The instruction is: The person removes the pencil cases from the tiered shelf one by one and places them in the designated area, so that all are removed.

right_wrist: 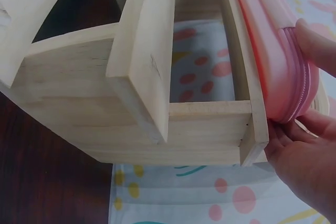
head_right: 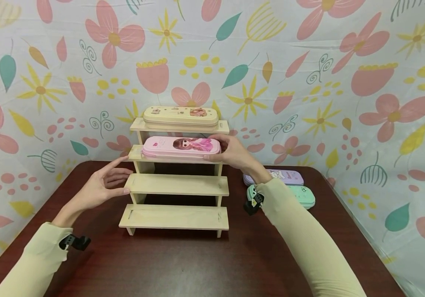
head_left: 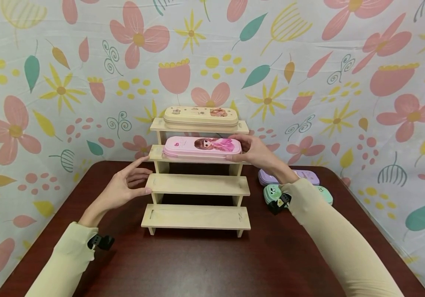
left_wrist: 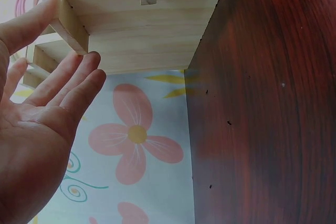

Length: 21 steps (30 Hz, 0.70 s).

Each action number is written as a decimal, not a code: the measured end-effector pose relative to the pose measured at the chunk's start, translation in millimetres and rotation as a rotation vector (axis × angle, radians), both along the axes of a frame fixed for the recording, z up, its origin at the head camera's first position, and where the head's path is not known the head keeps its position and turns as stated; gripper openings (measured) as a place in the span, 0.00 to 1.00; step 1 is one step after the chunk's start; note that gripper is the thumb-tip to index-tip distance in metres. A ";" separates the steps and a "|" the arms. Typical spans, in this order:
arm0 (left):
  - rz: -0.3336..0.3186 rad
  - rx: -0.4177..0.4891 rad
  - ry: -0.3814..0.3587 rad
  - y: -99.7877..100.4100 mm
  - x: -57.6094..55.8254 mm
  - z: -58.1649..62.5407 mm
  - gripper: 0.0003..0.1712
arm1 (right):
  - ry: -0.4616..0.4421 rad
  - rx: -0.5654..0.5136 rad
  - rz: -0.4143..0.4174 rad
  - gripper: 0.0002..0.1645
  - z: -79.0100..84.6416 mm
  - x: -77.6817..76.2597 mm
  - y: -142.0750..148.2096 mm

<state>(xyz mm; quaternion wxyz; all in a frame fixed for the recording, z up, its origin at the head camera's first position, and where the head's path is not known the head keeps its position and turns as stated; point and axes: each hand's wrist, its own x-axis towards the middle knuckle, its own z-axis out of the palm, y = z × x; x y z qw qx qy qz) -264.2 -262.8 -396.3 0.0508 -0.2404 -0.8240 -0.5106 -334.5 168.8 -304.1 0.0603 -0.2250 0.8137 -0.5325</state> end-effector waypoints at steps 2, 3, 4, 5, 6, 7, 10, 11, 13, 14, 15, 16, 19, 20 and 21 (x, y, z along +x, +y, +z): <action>0.001 0.002 -0.002 0.1 -0.1 -0.1 0.56 | -0.001 -0.017 -0.003 0.40 -0.5 1.0 0.7; 0.000 0.002 -0.002 0.2 -0.1 -0.1 0.56 | 0.000 -0.024 -0.002 0.40 -0.9 1.6 1.2; 0.000 0.002 -0.002 0.3 -0.1 -0.1 0.56 | 0.000 -0.033 -0.002 0.40 -1.2 2.2 1.7; 0.000 0.002 -0.002 0.4 0.0 -0.1 0.56 | 0.002 -0.038 -0.002 0.39 -1.6 2.7 2.4; 0.000 0.001 -0.002 0.5 0.0 -0.1 0.56 | 0.004 -0.046 -0.001 0.39 -1.9 3.2 3.1; 0.000 0.000 -0.003 0.5 0.0 -0.2 0.56 | 0.004 -0.052 0.000 0.39 -2.4 3.8 3.8; 0.002 0.000 -0.002 0.3 0.1 -0.1 0.56 | 0.006 -0.066 0.000 0.38 -3.8 5.7 6.3; 0.002 0.000 -0.002 0.3 0.0 -0.1 0.56 | 0.009 -0.068 0.001 0.38 -4.2 6.3 7.3; 0.003 -0.001 0.000 0.0 -0.2 -0.2 0.56 | 0.012 -0.076 0.005 0.38 -4.7 8.0 9.4; 0.004 -0.002 0.000 -0.1 -0.4 -0.3 0.56 | 0.016 -0.080 0.008 0.38 -5.0 8.6 10.4; 0.004 -0.003 0.001 -0.2 -0.6 -0.4 0.56 | 0.020 -0.084 0.010 0.38 -5.3 9.1 11.6; 0.003 -0.003 0.001 -0.3 -0.8 -0.6 0.56 | 0.023 -0.090 0.013 0.38 -5.6 9.8 12.7; 0.001 -0.003 0.002 -0.7 -1.4 -1.4 0.56 | 0.026 -0.110 0.013 0.37 -6.5 11.7 16.3; 0.000 -0.001 0.001 -0.7 -1.5 -1.4 0.56 | 0.024 -0.117 0.015 0.37 -6.8 12.6 17.7; -0.001 0.001 0.002 -0.7 -1.6 -1.5 0.56 | 0.020 -0.121 0.015 0.37 -7.2 13.6 19.1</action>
